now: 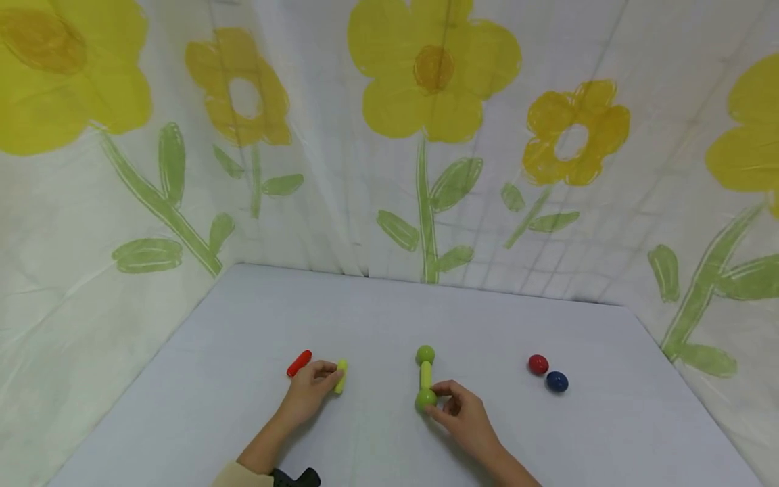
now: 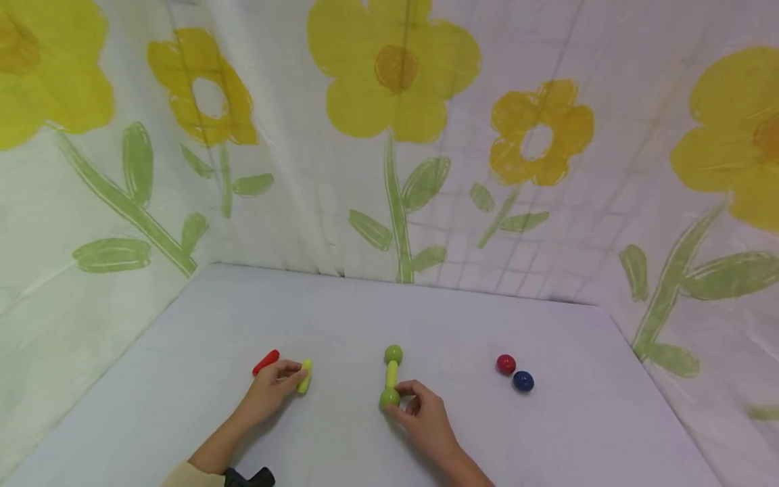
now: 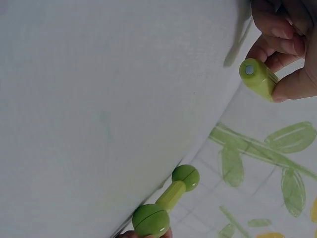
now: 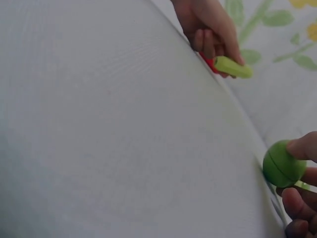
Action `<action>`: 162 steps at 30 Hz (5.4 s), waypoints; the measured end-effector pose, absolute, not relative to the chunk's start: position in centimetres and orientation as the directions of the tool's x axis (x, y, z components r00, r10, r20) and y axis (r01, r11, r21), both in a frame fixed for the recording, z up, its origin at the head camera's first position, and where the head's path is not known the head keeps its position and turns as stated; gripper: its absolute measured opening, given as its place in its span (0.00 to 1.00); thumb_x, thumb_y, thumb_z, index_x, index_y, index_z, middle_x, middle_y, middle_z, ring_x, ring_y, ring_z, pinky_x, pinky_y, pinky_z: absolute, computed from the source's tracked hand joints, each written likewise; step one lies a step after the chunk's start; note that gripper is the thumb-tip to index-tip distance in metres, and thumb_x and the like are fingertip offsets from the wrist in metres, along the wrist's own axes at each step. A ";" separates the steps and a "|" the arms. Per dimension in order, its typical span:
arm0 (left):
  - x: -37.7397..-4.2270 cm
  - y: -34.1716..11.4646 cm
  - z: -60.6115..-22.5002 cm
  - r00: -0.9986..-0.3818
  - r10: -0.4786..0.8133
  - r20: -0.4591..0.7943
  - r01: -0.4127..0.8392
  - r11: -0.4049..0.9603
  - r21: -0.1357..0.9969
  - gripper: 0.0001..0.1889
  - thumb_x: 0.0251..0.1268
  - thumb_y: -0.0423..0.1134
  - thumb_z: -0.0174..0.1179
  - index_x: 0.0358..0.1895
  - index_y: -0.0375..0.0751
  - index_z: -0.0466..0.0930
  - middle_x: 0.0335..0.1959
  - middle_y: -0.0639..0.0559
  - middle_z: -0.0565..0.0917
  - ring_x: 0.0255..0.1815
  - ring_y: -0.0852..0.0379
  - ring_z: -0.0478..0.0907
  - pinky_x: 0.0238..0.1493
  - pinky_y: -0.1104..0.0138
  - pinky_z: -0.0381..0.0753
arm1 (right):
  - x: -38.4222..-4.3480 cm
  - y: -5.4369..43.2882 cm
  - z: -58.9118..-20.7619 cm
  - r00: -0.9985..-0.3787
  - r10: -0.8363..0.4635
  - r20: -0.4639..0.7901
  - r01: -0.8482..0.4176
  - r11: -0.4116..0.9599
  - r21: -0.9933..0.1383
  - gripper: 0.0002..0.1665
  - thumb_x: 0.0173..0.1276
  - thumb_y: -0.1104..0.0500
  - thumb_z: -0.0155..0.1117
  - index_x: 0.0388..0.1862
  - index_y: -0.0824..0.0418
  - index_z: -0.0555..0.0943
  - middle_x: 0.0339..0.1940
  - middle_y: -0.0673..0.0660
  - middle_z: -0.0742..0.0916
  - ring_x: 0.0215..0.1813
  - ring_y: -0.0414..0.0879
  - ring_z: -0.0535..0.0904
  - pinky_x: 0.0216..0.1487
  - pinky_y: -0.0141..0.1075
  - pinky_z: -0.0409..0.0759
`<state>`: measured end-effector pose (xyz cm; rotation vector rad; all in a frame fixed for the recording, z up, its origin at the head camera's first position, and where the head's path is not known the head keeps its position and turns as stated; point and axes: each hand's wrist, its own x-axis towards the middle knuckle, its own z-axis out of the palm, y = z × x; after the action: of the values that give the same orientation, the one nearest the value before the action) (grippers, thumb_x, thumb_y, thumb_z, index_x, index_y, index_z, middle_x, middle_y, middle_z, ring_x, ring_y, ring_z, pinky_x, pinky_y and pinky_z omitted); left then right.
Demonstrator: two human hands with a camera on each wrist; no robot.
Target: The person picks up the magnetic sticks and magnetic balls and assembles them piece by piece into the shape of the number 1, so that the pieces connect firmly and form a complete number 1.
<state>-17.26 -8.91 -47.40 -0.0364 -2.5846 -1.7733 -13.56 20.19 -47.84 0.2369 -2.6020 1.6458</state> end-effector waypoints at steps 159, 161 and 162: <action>-16.2 1.2 -47.0 -0.917 0.377 -0.133 -0.004 0.322 0.947 0.10 0.63 0.40 0.64 0.34 0.35 0.84 0.18 0.58 0.77 0.08 0.67 0.59 0.11 0.76 0.61 | -16.9 21.4 -47.8 -0.981 -0.185 0.061 -0.125 0.358 -0.925 0.18 0.64 0.64 0.69 0.49 0.72 0.79 0.46 0.64 0.85 0.29 0.41 0.78 0.28 0.29 0.74; -16.2 1.2 -47.0 -0.916 0.377 -0.136 -0.007 0.324 0.946 0.10 0.64 0.40 0.64 0.34 0.35 0.84 0.18 0.58 0.77 0.08 0.67 0.59 0.11 0.76 0.61 | -16.9 21.4 -47.8 -0.981 -0.185 0.066 -0.129 0.356 -0.926 0.17 0.64 0.65 0.68 0.49 0.72 0.79 0.46 0.64 0.85 0.28 0.41 0.77 0.28 0.29 0.74; -16.2 1.2 -47.0 -0.916 0.376 -0.137 -0.010 0.323 0.947 0.10 0.64 0.40 0.64 0.34 0.35 0.84 0.18 0.58 0.77 0.09 0.67 0.59 0.11 0.77 0.61 | -16.9 21.4 -47.8 -0.981 -0.185 0.067 -0.130 0.353 -0.927 0.17 0.64 0.65 0.68 0.49 0.72 0.79 0.46 0.64 0.85 0.28 0.41 0.77 0.28 0.29 0.74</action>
<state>-16.17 1.23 -46.98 -0.4071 -2.8095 -2.0150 -16.85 21.37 -47.80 0.3050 -2.6239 1.7898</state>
